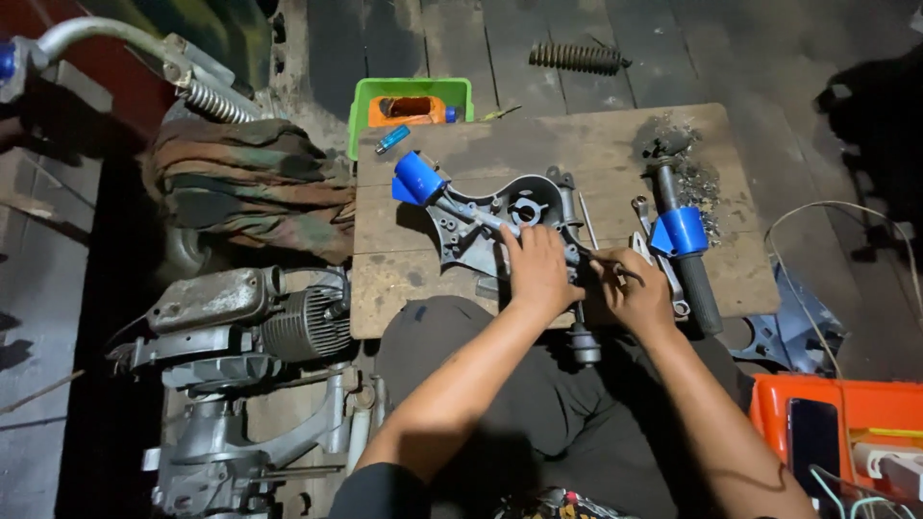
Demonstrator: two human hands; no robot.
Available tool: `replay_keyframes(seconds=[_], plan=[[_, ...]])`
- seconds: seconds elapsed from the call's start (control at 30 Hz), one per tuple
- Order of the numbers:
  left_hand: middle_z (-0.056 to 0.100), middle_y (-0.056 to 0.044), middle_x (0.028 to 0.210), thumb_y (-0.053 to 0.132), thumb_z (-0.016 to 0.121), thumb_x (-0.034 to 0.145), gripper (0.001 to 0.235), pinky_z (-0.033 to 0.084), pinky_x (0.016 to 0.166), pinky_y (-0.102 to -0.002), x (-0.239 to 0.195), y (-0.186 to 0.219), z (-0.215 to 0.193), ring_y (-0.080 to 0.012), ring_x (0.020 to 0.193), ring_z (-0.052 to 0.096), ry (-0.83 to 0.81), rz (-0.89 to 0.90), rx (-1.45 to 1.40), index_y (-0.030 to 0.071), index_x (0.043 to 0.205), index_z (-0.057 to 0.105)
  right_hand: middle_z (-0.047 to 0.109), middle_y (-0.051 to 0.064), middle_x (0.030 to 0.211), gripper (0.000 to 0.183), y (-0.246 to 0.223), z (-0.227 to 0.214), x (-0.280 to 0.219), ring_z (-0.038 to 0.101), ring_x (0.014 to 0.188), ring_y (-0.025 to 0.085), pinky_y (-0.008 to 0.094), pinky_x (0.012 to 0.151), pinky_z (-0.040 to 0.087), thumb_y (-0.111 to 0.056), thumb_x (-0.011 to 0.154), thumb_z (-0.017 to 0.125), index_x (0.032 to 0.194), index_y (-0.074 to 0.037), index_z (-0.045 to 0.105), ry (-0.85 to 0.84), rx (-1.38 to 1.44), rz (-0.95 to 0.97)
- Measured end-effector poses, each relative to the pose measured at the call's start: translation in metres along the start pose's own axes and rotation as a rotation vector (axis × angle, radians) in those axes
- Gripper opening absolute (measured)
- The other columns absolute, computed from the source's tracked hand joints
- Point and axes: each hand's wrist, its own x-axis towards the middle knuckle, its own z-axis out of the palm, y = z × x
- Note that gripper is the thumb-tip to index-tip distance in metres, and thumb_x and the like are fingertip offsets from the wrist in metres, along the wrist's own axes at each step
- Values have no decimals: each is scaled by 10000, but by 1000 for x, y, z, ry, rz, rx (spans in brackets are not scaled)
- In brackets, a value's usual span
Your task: Cleaning a metal engine housing by scraping debris out of crevices with a metal tool
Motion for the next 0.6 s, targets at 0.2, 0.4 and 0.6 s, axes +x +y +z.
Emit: replay_keyframes(seconds=[0.2, 0.4, 0.6], plan=[[609, -171, 1182, 586, 891, 570, 1025, 90, 1191, -736, -5, -6, -6, -320, 1198, 530, 94, 9, -68, -20, 1315, 533, 723, 109, 854, 175, 7, -1, 11, 730, 844, 369, 462, 732, 588, -88, 905, 780, 1060, -147, 726, 3, -31, -114], [711, -162, 1124, 353, 856, 704, 612, 240, 1114, -711, -8, -51, -42, -372, 1106, 654, 406, 9, -546, 54, 1211, 689, 711, 130, 912, 394, 41, 7, 24, 717, 923, 392, 490, 834, 589, -32, 800, 775, 1167, -148, 690, -104, -120, -133], [541, -170, 1351, 431, 862, 744, 641, 265, 1094, -717, -14, -152, -44, -439, 1377, 406, 564, -678, -443, 84, 1236, 643, 732, 97, 948, 492, 76, 24, 40, 733, 932, 370, 485, 876, 581, -87, 757, 803, 1222, -185, 672, -203, -271, -61]])
